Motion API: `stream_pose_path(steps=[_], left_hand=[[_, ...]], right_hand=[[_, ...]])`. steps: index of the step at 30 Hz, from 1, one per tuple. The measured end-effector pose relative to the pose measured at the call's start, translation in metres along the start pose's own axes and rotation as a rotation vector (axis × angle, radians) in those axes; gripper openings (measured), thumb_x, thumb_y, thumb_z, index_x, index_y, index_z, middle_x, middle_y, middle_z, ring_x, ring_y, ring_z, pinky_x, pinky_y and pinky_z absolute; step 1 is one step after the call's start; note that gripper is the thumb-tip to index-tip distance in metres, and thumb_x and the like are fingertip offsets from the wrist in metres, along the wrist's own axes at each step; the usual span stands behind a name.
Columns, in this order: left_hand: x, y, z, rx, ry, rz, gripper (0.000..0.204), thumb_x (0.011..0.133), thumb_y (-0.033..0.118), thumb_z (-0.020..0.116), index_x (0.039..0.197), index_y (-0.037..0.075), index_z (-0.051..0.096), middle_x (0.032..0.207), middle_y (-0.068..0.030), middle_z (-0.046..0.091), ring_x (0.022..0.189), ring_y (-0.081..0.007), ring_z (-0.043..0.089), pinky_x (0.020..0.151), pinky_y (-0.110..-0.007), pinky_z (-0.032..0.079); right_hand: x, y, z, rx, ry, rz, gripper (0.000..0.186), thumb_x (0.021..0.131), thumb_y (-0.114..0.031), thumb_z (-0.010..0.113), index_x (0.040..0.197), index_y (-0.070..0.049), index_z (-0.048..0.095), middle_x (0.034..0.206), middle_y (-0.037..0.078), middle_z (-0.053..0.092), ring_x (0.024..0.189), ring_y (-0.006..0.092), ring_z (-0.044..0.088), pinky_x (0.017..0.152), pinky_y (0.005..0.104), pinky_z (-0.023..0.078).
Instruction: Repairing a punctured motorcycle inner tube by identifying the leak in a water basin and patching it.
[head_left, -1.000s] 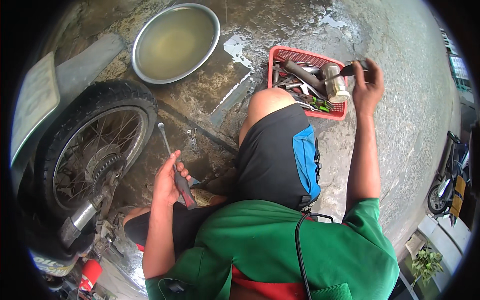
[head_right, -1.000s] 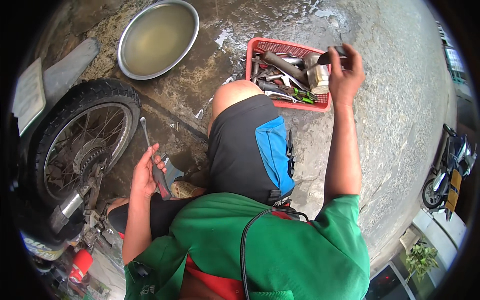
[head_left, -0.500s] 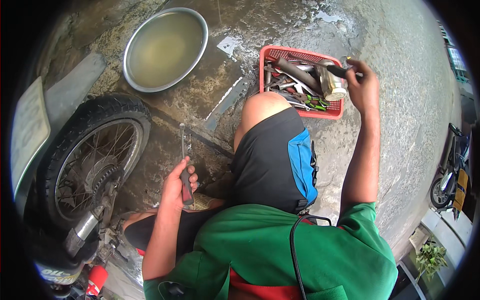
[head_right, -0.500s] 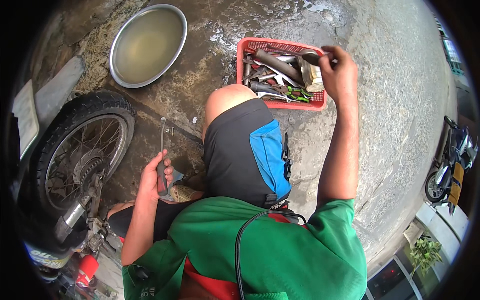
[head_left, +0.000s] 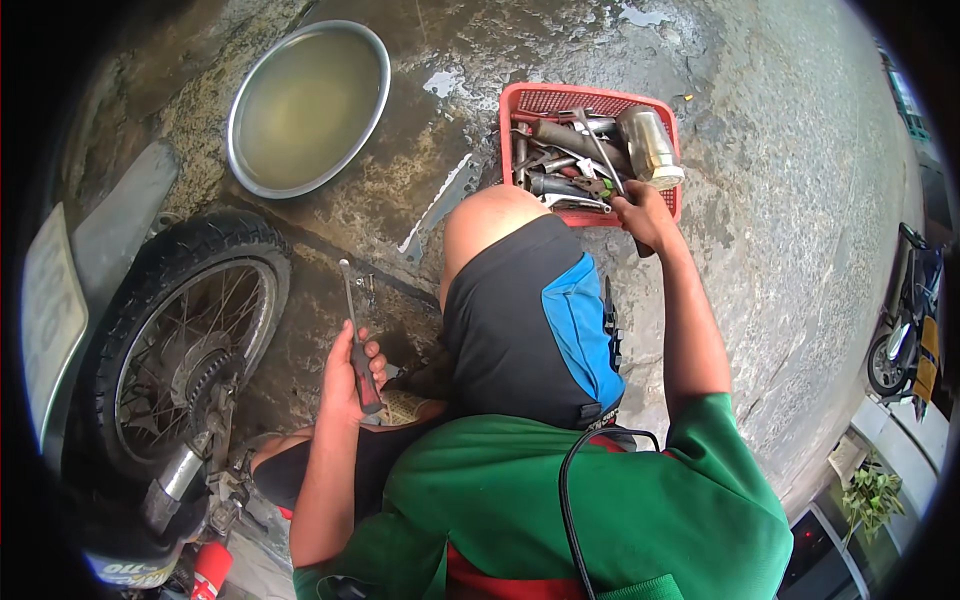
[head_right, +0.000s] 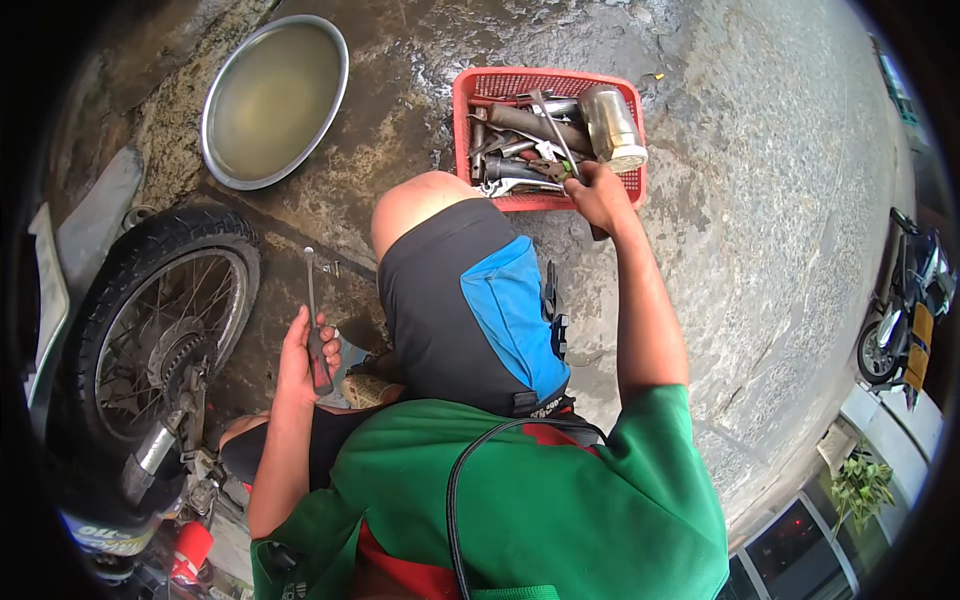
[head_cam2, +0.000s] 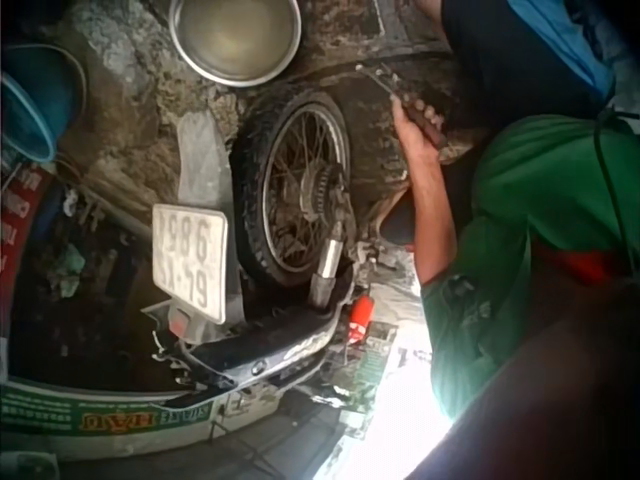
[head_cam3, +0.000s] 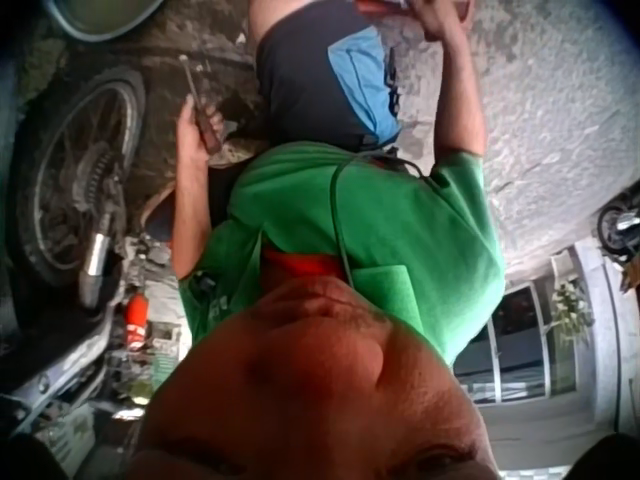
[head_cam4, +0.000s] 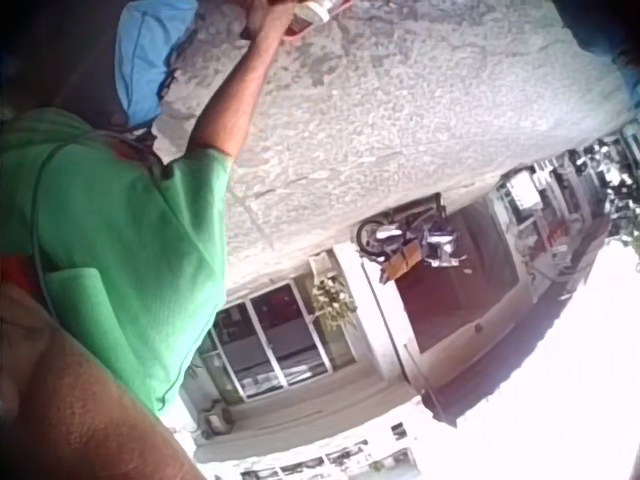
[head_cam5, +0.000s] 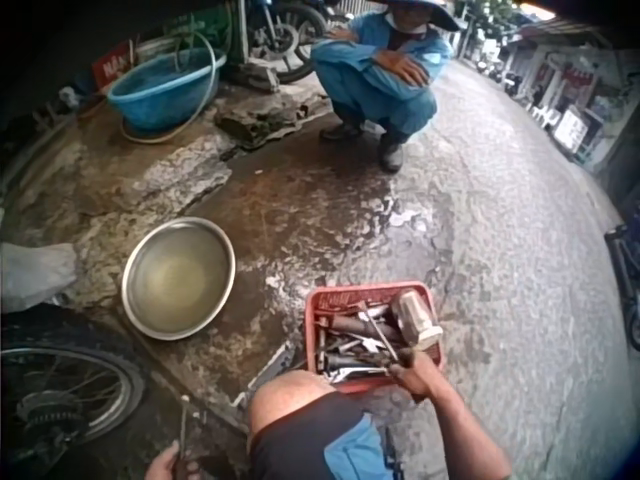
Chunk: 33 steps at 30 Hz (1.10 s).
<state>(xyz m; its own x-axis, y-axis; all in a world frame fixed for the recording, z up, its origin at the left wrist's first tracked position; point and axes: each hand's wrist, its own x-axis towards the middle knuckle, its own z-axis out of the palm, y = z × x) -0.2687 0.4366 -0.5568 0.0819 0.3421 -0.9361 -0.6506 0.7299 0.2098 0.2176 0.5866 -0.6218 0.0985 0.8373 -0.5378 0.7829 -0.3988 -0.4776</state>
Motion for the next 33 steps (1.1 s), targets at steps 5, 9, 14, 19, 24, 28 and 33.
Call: stream_pose_path(steps=[5, 9, 14, 19, 24, 28, 33], left_hand=[[-0.002, 0.001, -0.009, 0.013, 0.049, -0.021, 0.032, 0.098, 0.048, 0.060, 0.099, 0.016, 0.058, 0.074, 0.0013, 0.053, 0.059, -0.0128, 0.051, 0.049, -0.025, 0.042], [-0.003, 0.005, -0.009, 0.032, 0.071, -0.039, 0.032, 0.099, 0.048, 0.060, 0.101, 0.017, 0.057, 0.074, 0.0015, 0.053, 0.058, -0.0130, 0.052, 0.049, -0.026, 0.042], [-0.002, 0.009, -0.008, 0.048, 0.054, -0.019, 0.032, 0.099, 0.047, 0.060, 0.102, 0.016, 0.058, 0.074, 0.0011, 0.054, 0.059, -0.0131, 0.052, 0.049, -0.026, 0.042], [0.002, 0.012, -0.002, 0.024, 0.045, -0.020, 0.032, 0.099, 0.047, 0.060, 0.103, 0.016, 0.059, 0.074, 0.0007, 0.054, 0.058, -0.0136, 0.053, 0.049, -0.026, 0.042], [0.004, 0.009, -0.011, 0.046, 0.036, -0.019, 0.032, 0.099, 0.047, 0.061, 0.104, 0.016, 0.060, 0.075, 0.0004, 0.055, 0.058, -0.0138, 0.053, 0.049, -0.026, 0.042], [0.008, 0.008, -0.010, 0.050, 0.032, -0.031, 0.033, 0.098, 0.048, 0.061, 0.104, 0.016, 0.060, 0.076, 0.0005, 0.055, 0.059, -0.0136, 0.052, 0.050, -0.026, 0.042], [0.006, 0.011, -0.013, 0.060, -0.013, -0.019, 0.034, 0.097, 0.049, 0.062, 0.104, 0.016, 0.061, 0.076, 0.0008, 0.055, 0.060, -0.0132, 0.052, 0.050, -0.026, 0.042]], right_hand=[[-0.042, -0.016, -0.033, 0.247, -0.020, 0.053, 0.036, 0.092, -0.017, 0.067, 0.126, -0.006, 0.064, 0.075, 0.005, 0.062, 0.059, 0.0116, 0.055, 0.055, 0.0293, 0.048], [-0.072, -0.047, -0.096, 0.141, -0.144, 0.040, 0.039, 0.093, -0.014, 0.065, 0.132, -0.012, 0.062, 0.073, 0.003, 0.061, 0.055, 0.0106, 0.054, 0.050, 0.0273, 0.046], [-0.092, -0.080, -0.119, -0.040, -0.456, 0.243, 0.045, 0.095, -0.015, 0.063, 0.140, -0.016, 0.058, 0.072, 0.002, 0.061, 0.053, 0.0110, 0.053, 0.049, 0.0280, 0.047], [-0.085, -0.044, -0.070, -0.043, -0.472, 0.224, 0.045, 0.096, -0.014, 0.061, 0.141, -0.014, 0.057, 0.074, 0.004, 0.063, 0.057, 0.0109, 0.055, 0.050, 0.0285, 0.048], [-0.123, -0.015, 0.003, 0.172, -0.246, 0.011, 0.048, 0.095, -0.009, 0.061, 0.142, -0.011, 0.055, 0.074, 0.003, 0.062, 0.064, 0.0095, 0.055, 0.058, 0.0277, 0.049], [-0.136, 0.033, 0.081, 0.395, 0.167, -0.101, 0.049, 0.094, -0.007, 0.063, 0.142, -0.010, 0.054, 0.072, 0.003, 0.059, 0.063, 0.0098, 0.049, 0.061, 0.0288, 0.047], [-0.125, -0.003, 0.002, 0.087, 0.131, -0.053, 0.051, 0.093, -0.011, 0.066, 0.142, -0.012, 0.053, 0.075, 0.011, 0.066, 0.064, 0.0115, 0.055, 0.064, 0.0310, 0.049]])
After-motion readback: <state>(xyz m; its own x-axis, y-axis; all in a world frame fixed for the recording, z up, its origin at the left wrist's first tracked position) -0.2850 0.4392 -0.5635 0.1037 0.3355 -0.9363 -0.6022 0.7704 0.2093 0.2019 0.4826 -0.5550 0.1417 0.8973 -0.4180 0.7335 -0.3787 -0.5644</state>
